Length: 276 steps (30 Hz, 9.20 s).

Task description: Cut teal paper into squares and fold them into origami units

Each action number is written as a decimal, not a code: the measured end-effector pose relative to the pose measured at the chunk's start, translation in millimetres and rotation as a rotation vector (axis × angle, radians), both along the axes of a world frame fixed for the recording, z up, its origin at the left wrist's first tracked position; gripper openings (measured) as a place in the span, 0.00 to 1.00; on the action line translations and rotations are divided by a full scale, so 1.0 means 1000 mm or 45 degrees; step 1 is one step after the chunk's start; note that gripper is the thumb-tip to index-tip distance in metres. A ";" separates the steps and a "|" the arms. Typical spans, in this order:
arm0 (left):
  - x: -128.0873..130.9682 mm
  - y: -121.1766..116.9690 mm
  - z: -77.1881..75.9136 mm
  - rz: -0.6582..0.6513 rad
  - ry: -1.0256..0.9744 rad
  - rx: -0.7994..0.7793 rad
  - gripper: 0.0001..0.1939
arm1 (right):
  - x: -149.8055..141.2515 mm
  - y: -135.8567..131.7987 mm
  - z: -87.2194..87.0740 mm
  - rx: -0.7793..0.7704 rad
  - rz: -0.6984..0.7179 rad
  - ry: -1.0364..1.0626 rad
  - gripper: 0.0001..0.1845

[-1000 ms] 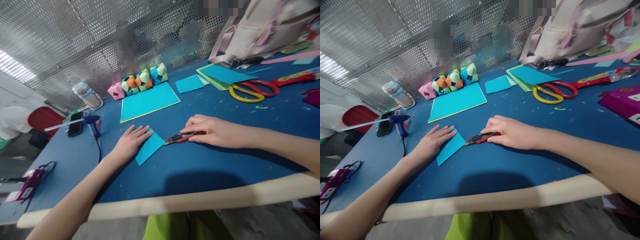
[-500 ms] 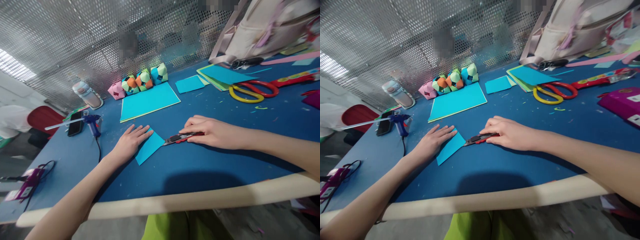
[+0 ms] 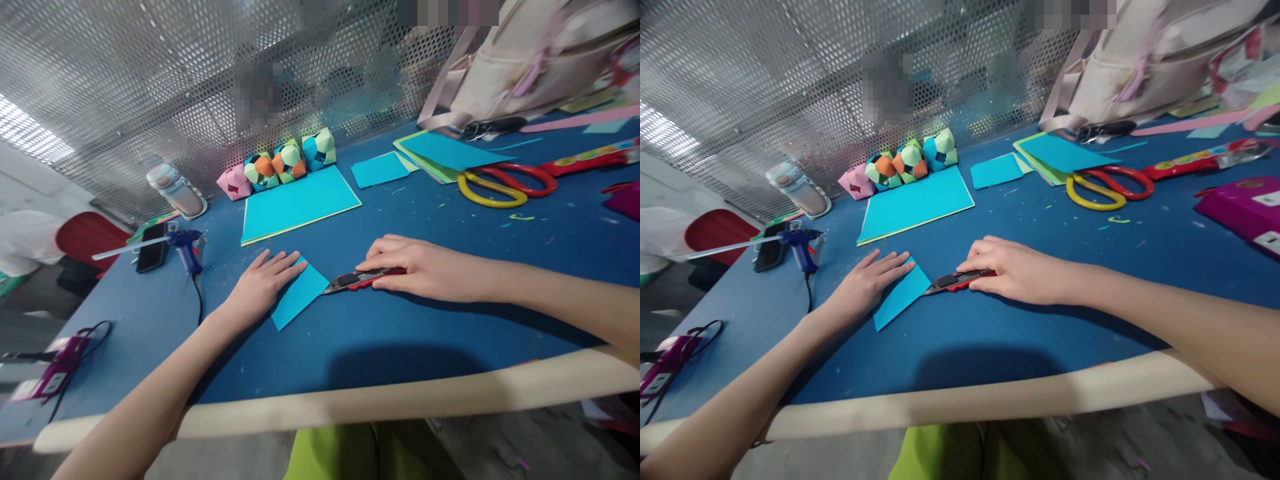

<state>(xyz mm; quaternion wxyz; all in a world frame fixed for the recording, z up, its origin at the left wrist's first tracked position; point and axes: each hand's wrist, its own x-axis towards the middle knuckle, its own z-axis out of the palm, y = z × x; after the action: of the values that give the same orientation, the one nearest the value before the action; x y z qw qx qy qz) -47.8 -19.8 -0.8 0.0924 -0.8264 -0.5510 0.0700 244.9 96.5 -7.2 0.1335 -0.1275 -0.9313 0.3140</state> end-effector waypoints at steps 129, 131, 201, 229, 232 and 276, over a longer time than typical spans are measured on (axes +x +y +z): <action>0.013 -0.002 0.002 0.057 -0.003 -0.020 0.22 | -0.039 -0.054 0.000 -0.025 0.065 0.017 0.16; 0.013 -0.002 0.001 0.050 -0.013 -0.008 0.23 | -0.036 -0.056 0.001 -0.046 0.082 0.023 0.16; 0.001 -0.007 0.002 0.319 -0.589 0.012 0.30 | -0.129 -0.015 -0.023 0.485 -0.167 0.083 0.23; -0.009 0.005 0.008 0.538 -1.811 0.052 0.22 | -0.109 0.011 -0.018 -0.355 -0.500 0.575 0.15; -0.008 0.005 0.006 0.594 -2.028 -0.028 0.25 | -0.109 0.011 -0.018 -0.440 -0.557 0.656 0.14; -0.053 0.016 0.010 0.789 -2.626 0.305 0.11 | -0.139 0.021 0.025 0.116 0.051 -0.315 0.11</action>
<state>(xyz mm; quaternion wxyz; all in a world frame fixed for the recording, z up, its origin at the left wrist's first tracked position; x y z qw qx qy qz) -100.6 -3.4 8.9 -0.3571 -0.2977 -0.5515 -0.6926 106.1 117.3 17.8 0.0170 -0.1405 -0.9563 0.2560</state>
